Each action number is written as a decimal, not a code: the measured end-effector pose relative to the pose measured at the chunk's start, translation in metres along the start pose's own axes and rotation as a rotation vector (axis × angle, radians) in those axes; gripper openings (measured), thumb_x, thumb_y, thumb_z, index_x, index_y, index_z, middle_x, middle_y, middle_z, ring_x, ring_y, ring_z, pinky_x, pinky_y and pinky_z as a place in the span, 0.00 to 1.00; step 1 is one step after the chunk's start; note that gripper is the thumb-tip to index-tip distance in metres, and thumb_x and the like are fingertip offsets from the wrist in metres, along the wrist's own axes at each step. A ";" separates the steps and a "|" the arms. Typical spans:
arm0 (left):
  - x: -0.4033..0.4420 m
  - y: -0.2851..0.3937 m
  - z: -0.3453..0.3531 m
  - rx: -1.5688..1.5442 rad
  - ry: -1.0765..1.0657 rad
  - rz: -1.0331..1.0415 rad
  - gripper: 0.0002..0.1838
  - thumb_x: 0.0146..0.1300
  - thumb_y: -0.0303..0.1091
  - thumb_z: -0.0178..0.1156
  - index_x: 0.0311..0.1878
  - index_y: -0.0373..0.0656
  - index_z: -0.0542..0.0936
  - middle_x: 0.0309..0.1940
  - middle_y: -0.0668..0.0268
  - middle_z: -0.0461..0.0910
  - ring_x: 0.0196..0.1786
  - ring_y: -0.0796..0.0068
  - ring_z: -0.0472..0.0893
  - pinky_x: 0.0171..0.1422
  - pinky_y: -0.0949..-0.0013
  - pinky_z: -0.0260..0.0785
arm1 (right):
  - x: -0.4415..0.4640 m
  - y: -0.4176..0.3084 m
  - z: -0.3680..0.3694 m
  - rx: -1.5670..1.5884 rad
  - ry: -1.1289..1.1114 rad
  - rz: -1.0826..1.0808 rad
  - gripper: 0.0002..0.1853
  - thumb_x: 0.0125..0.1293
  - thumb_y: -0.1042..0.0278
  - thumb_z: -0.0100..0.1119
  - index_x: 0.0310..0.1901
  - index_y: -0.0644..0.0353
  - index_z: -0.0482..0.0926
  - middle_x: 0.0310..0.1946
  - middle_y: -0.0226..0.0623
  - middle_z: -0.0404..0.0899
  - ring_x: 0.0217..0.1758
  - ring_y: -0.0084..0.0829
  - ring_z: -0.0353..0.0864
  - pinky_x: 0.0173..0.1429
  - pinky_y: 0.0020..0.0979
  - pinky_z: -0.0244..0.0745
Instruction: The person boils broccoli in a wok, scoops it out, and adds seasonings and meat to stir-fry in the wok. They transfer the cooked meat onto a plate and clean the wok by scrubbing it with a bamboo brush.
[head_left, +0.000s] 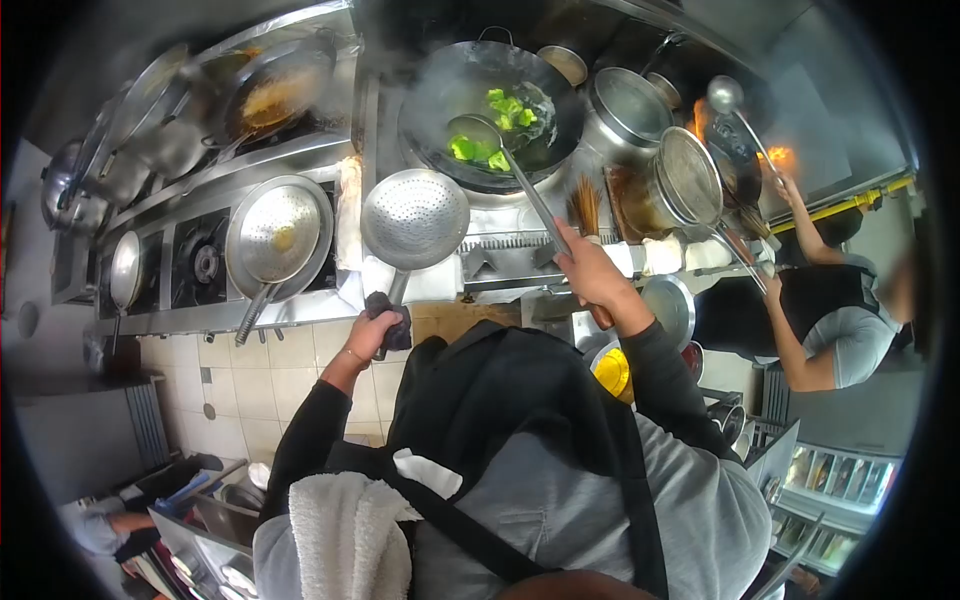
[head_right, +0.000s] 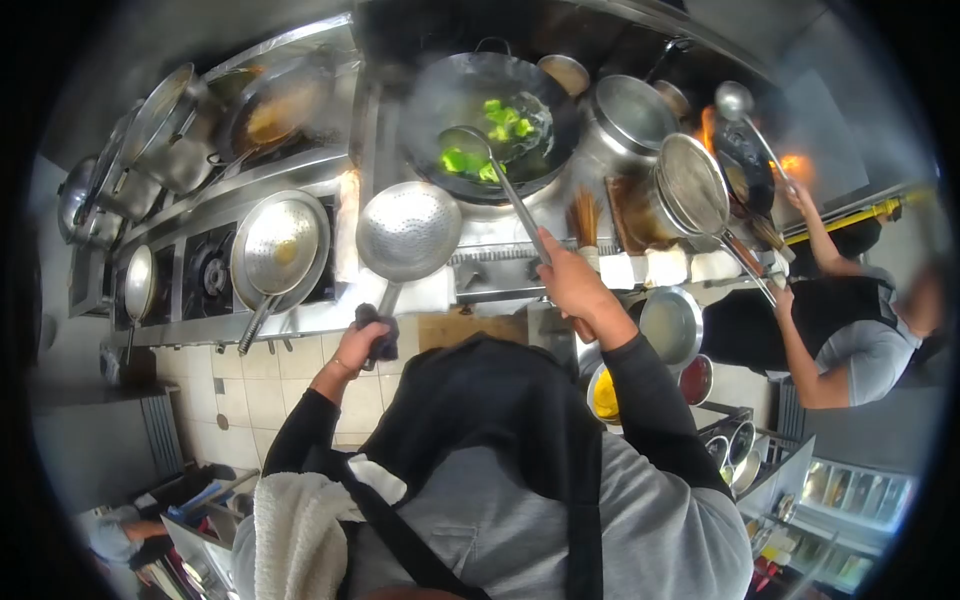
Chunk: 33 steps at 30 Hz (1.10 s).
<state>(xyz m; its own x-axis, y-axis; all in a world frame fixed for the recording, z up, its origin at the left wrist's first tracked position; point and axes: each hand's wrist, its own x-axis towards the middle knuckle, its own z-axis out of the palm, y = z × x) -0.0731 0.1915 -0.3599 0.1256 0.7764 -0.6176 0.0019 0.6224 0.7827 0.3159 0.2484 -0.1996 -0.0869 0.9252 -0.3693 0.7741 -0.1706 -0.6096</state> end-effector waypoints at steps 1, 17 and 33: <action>0.007 -0.006 -0.006 -0.049 0.002 0.067 0.17 0.64 0.40 0.64 0.47 0.34 0.81 0.34 0.64 0.82 0.31 0.73 0.82 0.34 0.69 0.78 | -0.003 -0.006 0.002 0.081 -0.012 0.041 0.36 0.75 0.71 0.53 0.81 0.54 0.54 0.20 0.41 0.75 0.12 0.30 0.72 0.22 0.35 0.73; -0.043 0.040 -0.068 -0.551 0.170 0.186 0.15 0.67 0.36 0.59 0.52 0.37 0.78 0.44 0.60 0.82 0.45 0.64 0.85 0.45 0.56 0.84 | 0.092 0.025 -0.024 -0.381 0.425 -0.345 0.37 0.69 0.74 0.56 0.80 0.54 0.59 0.31 0.56 0.85 0.32 0.55 0.86 0.39 0.49 0.82; -0.069 0.013 -0.058 -0.478 0.168 0.063 0.23 0.68 0.44 0.58 0.59 0.39 0.76 0.48 0.56 0.86 0.37 0.59 0.89 0.27 0.67 0.83 | 0.073 0.066 -0.005 -0.555 0.309 -0.082 0.37 0.66 0.71 0.55 0.78 0.48 0.61 0.37 0.64 0.84 0.41 0.64 0.84 0.52 0.58 0.78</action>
<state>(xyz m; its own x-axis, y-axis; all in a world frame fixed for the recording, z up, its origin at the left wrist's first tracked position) -0.1389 0.1520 -0.3114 -0.0508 0.7945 -0.6052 -0.4596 0.5194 0.7204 0.3632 0.3063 -0.2634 -0.0393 0.9970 -0.0671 0.9894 0.0294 -0.1425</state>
